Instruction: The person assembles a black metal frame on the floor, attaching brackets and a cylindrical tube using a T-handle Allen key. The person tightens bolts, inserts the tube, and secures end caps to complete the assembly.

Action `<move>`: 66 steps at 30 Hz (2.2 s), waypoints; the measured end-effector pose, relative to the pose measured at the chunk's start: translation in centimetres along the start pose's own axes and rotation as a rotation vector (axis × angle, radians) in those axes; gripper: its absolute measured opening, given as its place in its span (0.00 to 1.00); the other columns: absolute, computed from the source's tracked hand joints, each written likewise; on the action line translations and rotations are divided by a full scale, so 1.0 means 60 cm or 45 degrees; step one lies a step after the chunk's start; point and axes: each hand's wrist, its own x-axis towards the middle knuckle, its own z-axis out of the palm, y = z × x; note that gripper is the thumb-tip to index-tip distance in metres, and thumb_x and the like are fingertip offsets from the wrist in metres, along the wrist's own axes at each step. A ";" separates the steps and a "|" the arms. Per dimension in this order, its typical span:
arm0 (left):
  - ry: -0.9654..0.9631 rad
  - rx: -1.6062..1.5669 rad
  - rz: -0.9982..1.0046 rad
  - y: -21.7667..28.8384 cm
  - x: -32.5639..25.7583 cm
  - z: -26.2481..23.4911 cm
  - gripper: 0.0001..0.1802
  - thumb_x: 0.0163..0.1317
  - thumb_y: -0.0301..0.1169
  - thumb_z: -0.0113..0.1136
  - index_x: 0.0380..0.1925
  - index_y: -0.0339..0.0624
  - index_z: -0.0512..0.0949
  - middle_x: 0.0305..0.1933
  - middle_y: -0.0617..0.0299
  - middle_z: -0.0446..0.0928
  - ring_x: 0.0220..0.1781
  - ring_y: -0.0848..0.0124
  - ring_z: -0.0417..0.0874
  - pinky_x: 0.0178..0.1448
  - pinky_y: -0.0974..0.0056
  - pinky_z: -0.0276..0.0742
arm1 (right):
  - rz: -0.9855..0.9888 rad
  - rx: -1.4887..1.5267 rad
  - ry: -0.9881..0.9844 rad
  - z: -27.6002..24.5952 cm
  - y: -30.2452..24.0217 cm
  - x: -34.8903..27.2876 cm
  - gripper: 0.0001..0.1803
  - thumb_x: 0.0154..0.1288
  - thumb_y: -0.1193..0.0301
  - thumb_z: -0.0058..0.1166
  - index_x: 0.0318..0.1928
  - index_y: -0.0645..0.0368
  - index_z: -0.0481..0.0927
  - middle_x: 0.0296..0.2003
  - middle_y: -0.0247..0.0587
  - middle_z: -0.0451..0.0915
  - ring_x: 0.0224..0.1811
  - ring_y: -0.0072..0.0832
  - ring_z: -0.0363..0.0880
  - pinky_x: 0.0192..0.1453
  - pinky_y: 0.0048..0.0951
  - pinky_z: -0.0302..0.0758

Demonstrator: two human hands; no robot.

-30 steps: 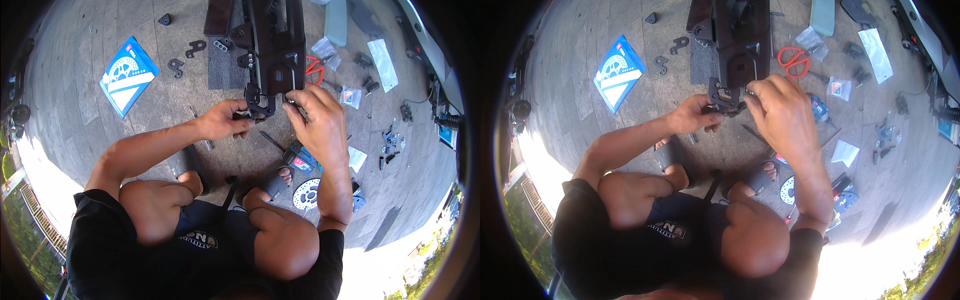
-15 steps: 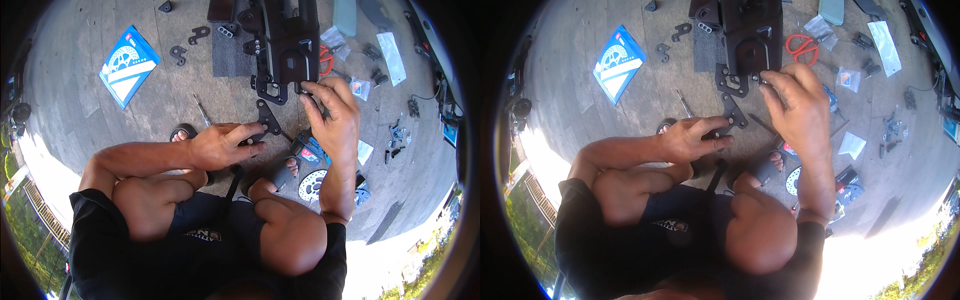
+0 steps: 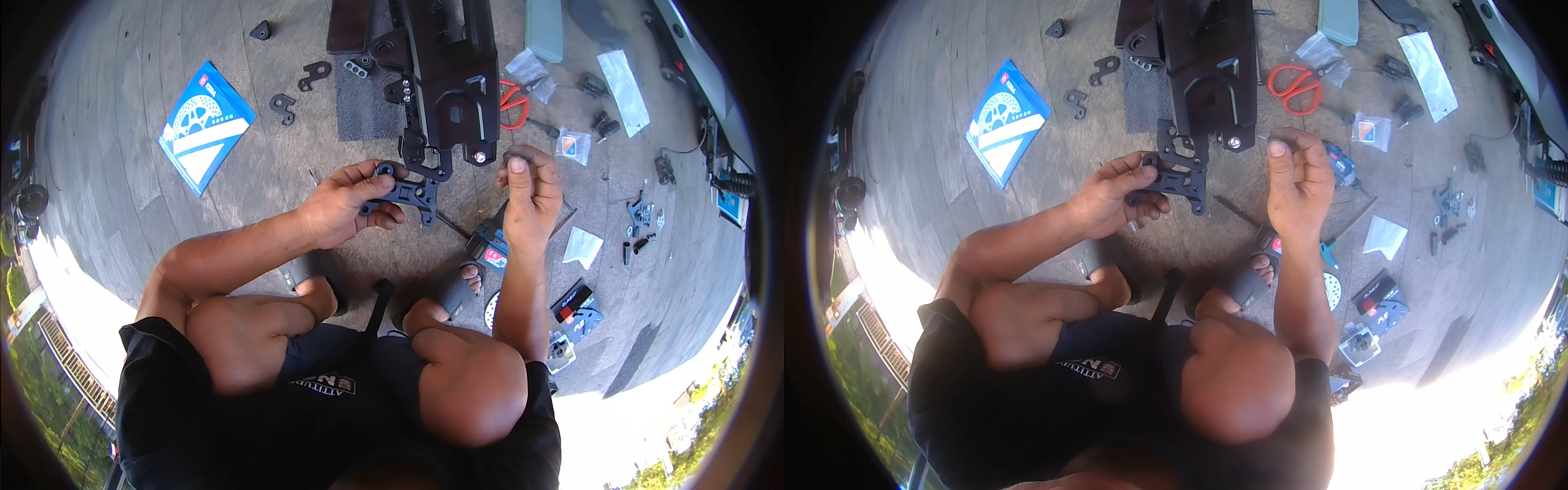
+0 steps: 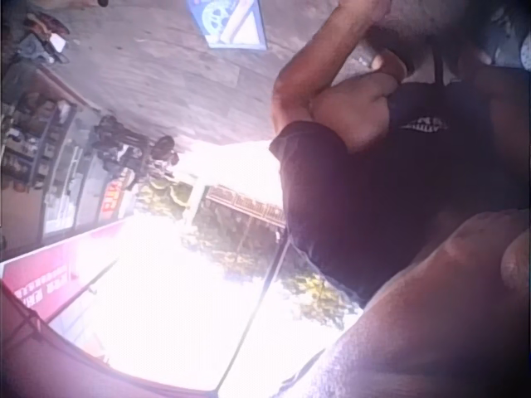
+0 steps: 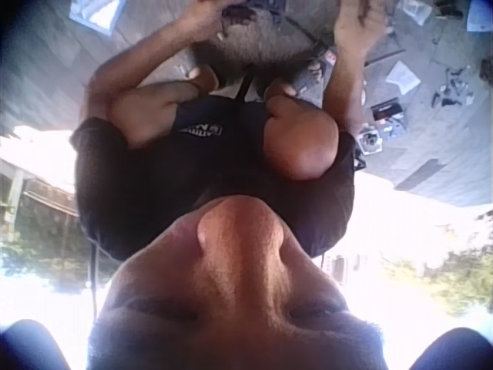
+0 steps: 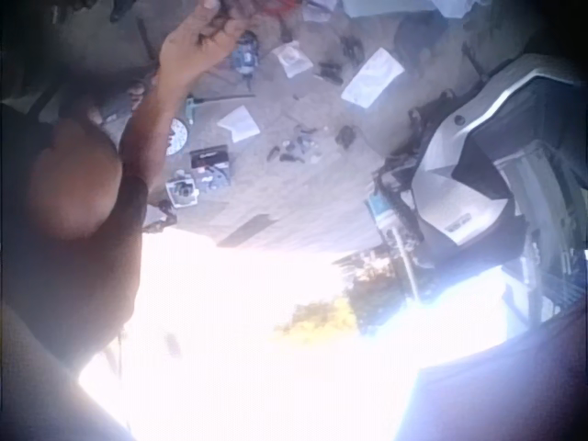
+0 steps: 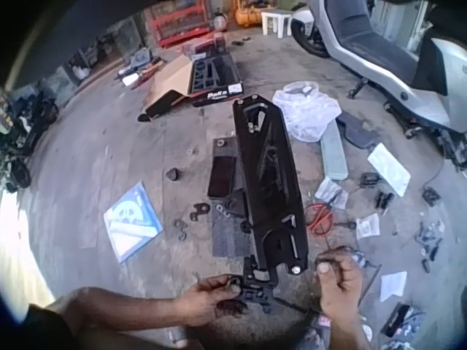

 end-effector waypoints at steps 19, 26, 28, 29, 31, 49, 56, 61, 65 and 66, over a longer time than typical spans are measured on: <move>-0.140 -0.124 0.051 0.047 0.056 0.042 0.25 0.75 0.50 0.30 0.53 0.42 0.67 0.44 0.51 0.75 0.36 0.61 0.76 0.39 0.62 0.73 | 0.404 0.405 -0.197 0.026 0.021 0.009 0.29 0.62 0.58 0.65 0.52 0.70 0.73 0.43 0.44 0.80 0.45 0.25 0.78 0.51 0.27 0.74; -0.241 -0.232 0.059 0.048 0.056 0.050 0.25 0.73 0.51 0.34 0.52 0.45 0.71 0.40 0.56 0.75 0.29 0.70 0.68 0.31 0.69 0.63 | 0.531 0.466 -0.221 0.028 0.000 0.029 0.20 0.60 0.68 0.66 0.47 0.68 0.76 0.35 0.39 0.82 0.36 0.21 0.79 0.43 0.22 0.76; -0.243 -0.163 0.045 0.053 0.056 0.048 0.27 0.72 0.55 0.36 0.51 0.44 0.72 0.39 0.57 0.75 0.26 0.72 0.66 0.29 0.70 0.60 | 0.572 0.462 -0.232 0.025 -0.006 0.031 0.19 0.61 0.69 0.66 0.47 0.68 0.77 0.36 0.38 0.82 0.37 0.21 0.79 0.43 0.22 0.76; -0.268 -0.133 0.040 0.054 0.057 0.047 0.28 0.71 0.56 0.37 0.50 0.44 0.72 0.38 0.58 0.75 0.25 0.73 0.65 0.28 0.70 0.59 | 0.594 0.456 -0.237 0.024 -0.008 0.031 0.18 0.61 0.70 0.65 0.46 0.68 0.77 0.36 0.38 0.82 0.37 0.21 0.79 0.43 0.22 0.76; -0.229 -0.103 0.020 0.056 0.056 0.047 0.30 0.70 0.59 0.39 0.49 0.44 0.73 0.37 0.59 0.76 0.23 0.74 0.63 0.26 0.71 0.58 | 0.599 0.425 -0.253 0.022 -0.009 0.031 0.17 0.61 0.69 0.66 0.45 0.68 0.78 0.36 0.38 0.82 0.37 0.20 0.79 0.44 0.22 0.75; -0.218 -0.007 0.123 0.044 0.061 0.052 0.28 0.65 0.62 0.48 0.41 0.47 0.75 0.33 0.64 0.75 0.19 0.79 0.62 0.20 0.75 0.53 | 0.646 0.473 -0.188 0.021 -0.008 0.026 0.13 0.65 0.72 0.58 0.47 0.65 0.76 0.41 0.43 0.81 0.41 0.30 0.82 0.47 0.36 0.81; -0.234 -0.157 0.133 0.038 0.069 0.057 0.24 0.70 0.59 0.43 0.37 0.51 0.74 0.26 0.68 0.73 0.13 0.80 0.55 0.17 0.74 0.47 | 0.628 0.414 -0.255 0.011 -0.013 0.028 0.21 0.64 0.69 0.57 0.52 0.71 0.73 0.47 0.48 0.79 0.49 0.36 0.80 0.53 0.43 0.79; -0.225 -0.280 0.043 0.039 0.070 0.054 0.24 0.72 0.56 0.40 0.36 0.48 0.73 0.24 0.66 0.72 0.12 0.80 0.54 0.16 0.73 0.46 | 0.642 0.248 -0.308 0.002 -0.022 0.034 0.26 0.64 0.64 0.58 0.54 0.72 0.72 0.51 0.50 0.77 0.52 0.36 0.78 0.52 0.45 0.79; -0.268 -0.375 -0.019 0.034 0.075 0.051 0.22 0.73 0.52 0.41 0.37 0.48 0.74 0.22 0.66 0.71 0.11 0.80 0.54 0.15 0.73 0.44 | 0.680 0.179 -0.308 0.001 -0.032 0.036 0.27 0.63 0.62 0.59 0.55 0.71 0.72 0.50 0.49 0.78 0.50 0.34 0.80 0.48 0.39 0.81; -0.283 -0.386 -0.024 0.033 0.076 0.049 0.21 0.73 0.52 0.41 0.37 0.48 0.74 0.21 0.66 0.70 0.11 0.81 0.54 0.15 0.73 0.44 | 0.668 0.164 -0.321 0.002 -0.035 0.035 0.28 0.63 0.62 0.59 0.55 0.70 0.72 0.50 0.49 0.78 0.49 0.34 0.80 0.48 0.38 0.81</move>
